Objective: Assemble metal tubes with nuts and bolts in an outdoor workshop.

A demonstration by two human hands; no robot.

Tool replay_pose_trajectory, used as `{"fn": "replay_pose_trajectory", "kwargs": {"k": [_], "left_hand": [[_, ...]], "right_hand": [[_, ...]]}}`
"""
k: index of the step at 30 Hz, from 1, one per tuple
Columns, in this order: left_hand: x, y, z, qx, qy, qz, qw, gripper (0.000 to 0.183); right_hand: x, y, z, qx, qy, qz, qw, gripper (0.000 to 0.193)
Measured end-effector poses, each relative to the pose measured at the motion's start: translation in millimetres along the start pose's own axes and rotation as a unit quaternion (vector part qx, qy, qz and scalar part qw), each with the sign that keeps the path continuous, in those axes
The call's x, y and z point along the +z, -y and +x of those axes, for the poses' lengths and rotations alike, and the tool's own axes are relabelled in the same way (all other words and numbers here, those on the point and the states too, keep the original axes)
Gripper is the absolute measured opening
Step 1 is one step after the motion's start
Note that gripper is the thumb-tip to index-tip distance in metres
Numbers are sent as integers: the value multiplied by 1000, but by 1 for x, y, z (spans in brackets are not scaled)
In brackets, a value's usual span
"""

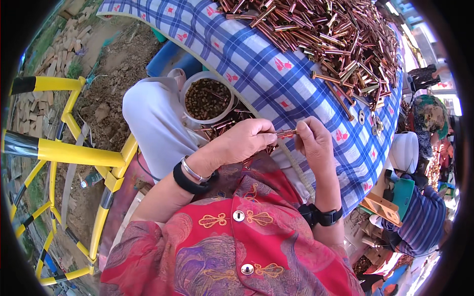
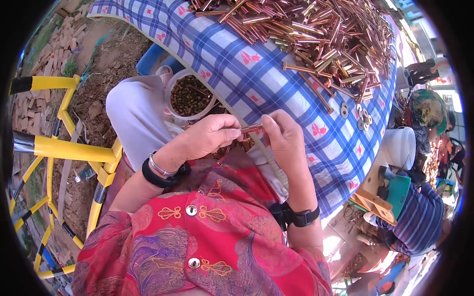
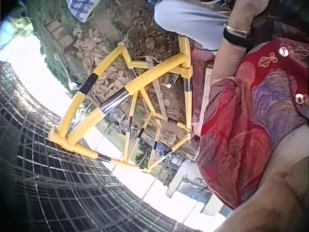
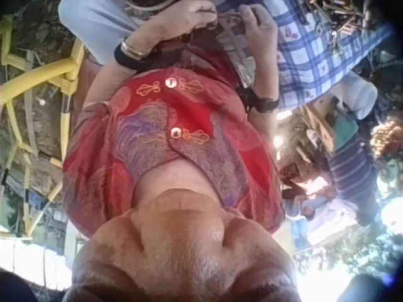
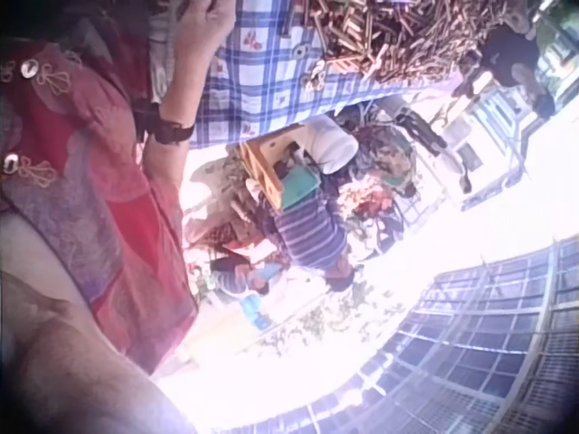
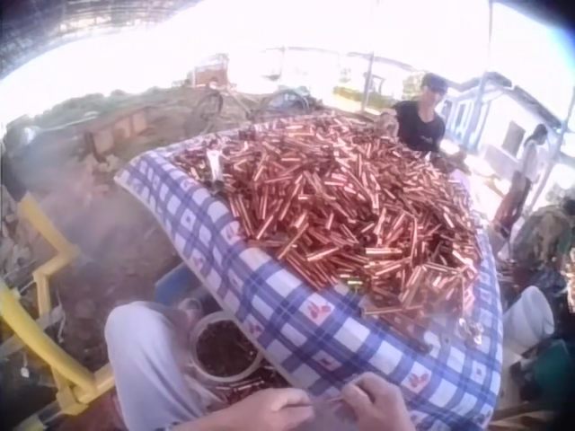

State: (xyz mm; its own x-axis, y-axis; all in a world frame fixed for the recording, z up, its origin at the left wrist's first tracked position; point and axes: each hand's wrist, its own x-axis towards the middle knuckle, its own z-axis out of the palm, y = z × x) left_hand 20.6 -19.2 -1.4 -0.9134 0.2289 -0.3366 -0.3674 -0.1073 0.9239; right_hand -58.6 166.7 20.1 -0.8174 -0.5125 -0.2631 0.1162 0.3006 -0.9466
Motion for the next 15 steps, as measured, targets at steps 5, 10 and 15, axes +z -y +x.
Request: {"fn": "replay_pose_trajectory", "kwargs": {"k": [5,10,15], "left_hand": [[-5,5,0,-9,5,-41,999,19],[-9,0,0,-16,-1,-37,999,18],[-10,4,2,-5,20,-64,998,17]], "right_hand": [[1,-4,6,-8,12,-13,1000,24],[15,2,11,-12,-31,70,997,26],[6,-8,14,10,-20,-100,995,27]]}}
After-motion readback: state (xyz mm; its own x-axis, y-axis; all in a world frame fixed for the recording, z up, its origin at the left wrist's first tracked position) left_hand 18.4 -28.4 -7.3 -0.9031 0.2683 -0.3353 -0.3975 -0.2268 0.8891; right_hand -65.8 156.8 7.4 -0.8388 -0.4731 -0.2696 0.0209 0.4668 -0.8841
